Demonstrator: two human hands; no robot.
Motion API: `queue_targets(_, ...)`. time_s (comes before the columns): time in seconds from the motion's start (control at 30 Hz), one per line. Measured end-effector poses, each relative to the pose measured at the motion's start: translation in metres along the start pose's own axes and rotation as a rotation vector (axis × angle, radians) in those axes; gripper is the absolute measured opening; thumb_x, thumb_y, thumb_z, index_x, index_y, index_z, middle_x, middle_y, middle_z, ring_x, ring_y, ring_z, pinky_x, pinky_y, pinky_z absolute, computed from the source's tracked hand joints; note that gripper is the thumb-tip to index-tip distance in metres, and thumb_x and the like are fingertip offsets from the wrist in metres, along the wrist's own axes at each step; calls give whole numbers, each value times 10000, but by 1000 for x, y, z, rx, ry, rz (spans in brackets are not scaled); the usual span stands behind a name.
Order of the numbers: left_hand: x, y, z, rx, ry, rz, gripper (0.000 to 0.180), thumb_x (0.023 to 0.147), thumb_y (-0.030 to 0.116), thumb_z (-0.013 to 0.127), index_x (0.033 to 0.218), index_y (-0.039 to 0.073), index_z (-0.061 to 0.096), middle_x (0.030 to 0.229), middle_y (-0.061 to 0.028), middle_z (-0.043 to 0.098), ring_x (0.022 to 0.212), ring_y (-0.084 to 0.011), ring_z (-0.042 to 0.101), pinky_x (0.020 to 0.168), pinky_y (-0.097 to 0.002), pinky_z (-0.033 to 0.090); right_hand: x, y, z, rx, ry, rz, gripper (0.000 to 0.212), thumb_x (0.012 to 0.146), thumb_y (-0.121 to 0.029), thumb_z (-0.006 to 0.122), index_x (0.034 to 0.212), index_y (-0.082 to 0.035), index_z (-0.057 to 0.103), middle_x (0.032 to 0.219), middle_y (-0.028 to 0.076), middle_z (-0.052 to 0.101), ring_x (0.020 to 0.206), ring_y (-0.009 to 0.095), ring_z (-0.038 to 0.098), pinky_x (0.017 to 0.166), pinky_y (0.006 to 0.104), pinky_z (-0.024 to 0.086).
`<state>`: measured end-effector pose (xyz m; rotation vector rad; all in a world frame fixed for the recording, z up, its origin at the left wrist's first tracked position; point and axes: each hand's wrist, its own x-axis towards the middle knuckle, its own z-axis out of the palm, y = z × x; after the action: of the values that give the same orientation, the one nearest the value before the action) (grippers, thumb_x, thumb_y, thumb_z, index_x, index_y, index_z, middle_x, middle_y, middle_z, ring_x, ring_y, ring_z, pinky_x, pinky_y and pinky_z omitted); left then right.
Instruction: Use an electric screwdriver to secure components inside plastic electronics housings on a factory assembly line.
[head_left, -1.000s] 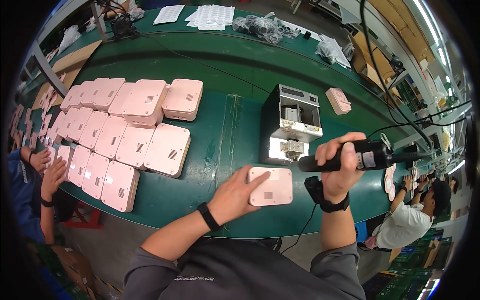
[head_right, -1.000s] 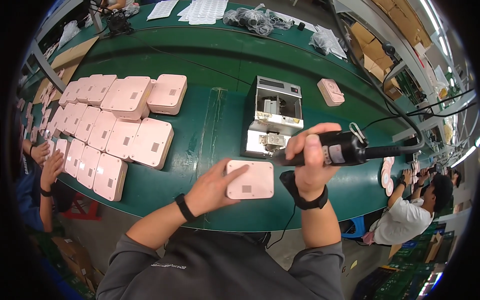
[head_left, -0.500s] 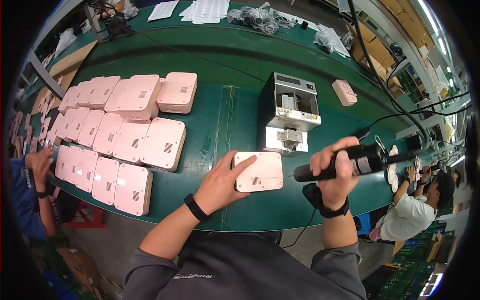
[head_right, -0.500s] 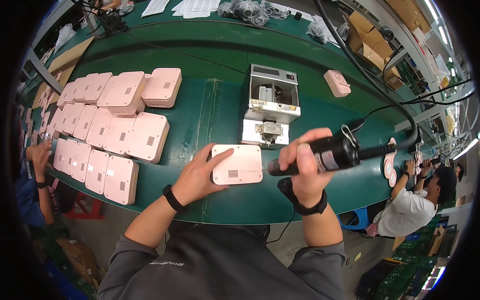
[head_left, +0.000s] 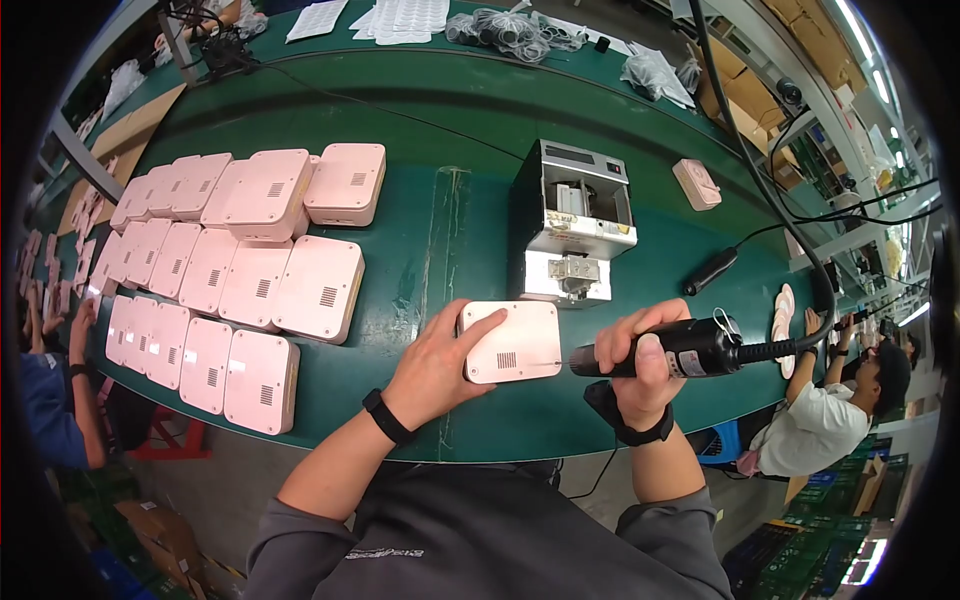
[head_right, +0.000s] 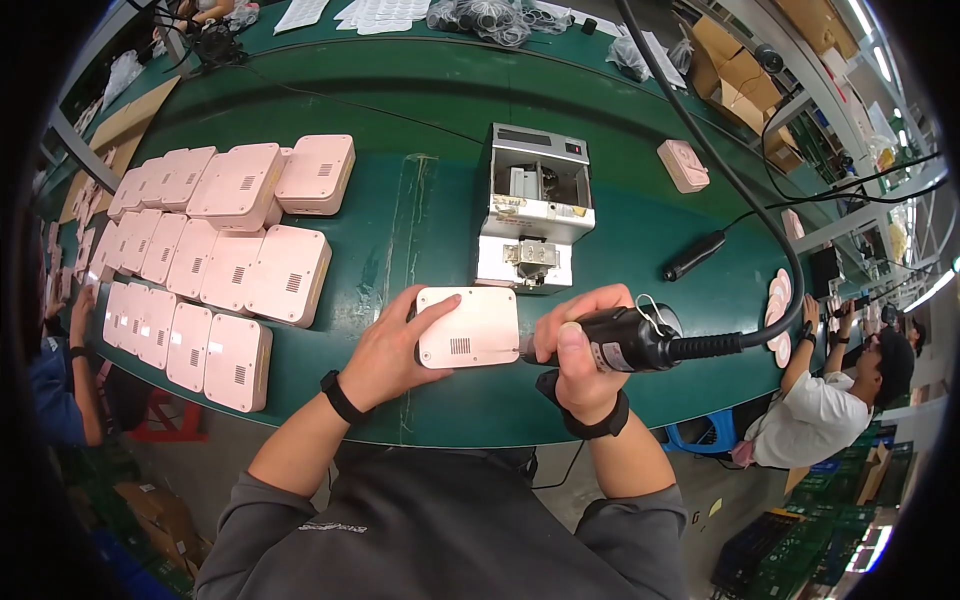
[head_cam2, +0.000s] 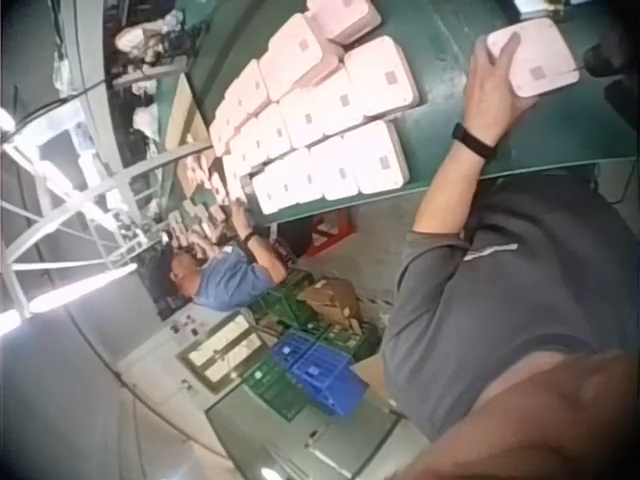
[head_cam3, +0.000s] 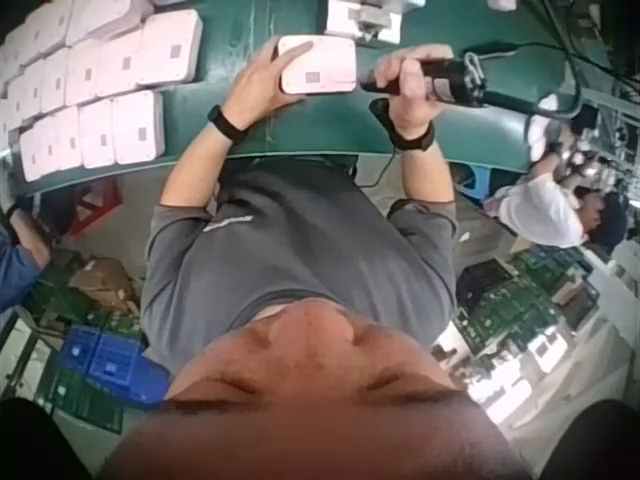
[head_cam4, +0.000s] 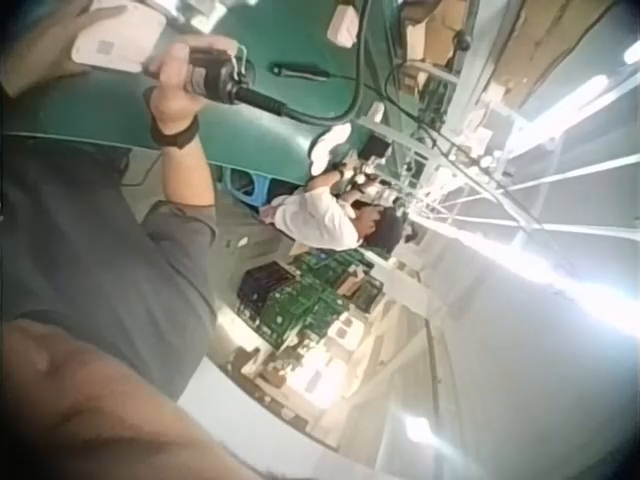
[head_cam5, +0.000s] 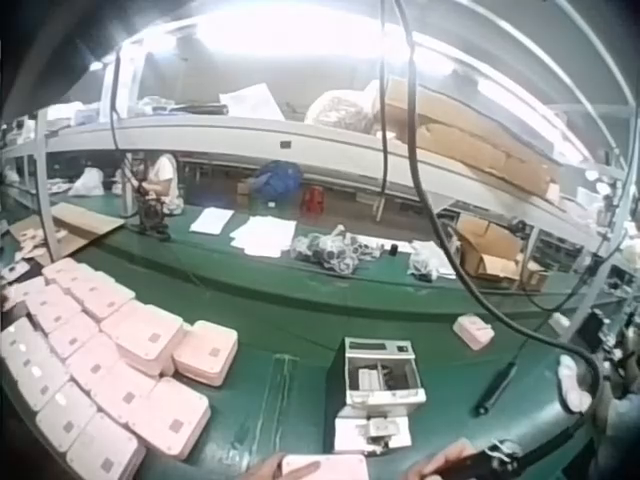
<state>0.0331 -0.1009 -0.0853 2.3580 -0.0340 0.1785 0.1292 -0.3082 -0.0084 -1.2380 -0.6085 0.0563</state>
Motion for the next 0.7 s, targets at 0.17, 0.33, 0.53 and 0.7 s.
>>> queue_targets(0.17,1,-2,0,-15,4,6,914,625,172,885,1435,251,470,1375,-184,428,1196,-388,533,979,-440,506,7,-2,2,-37,-18,-11,231,914,-203,581,1005,-52,433,654,81,499,493,165,458,505,331,436)
queue_targets(0.33,-2,-3,0,-18,11,17,904,628,169,881,1431,244,473,1368,-178,430,1193,-385,532,982,-437,504,44,-11,4,-67,37,-124,171,940,-169,538,1028,-50,451,651,80,509,496,170,478,508,337,441)
queue_targets(0.53,-2,2,-2,-24,0,1,890,634,175,879,1426,237,477,1363,-175,432,1194,-376,534,987,-436,500,73,-1,2,-133,138,-179,156,954,-174,533,1025,-57,458,646,70,510,499,169,490,511,343,447)
queue_targets(0.7,-2,-2,0,-29,8,-13,880,629,187,879,1419,235,493,1372,-165,442,1186,-377,543,975,-443,504,46,-9,8,-37,44,-50,221,958,-230,554,1029,-55,440,649,66,508,505,168,498,519,338,453)
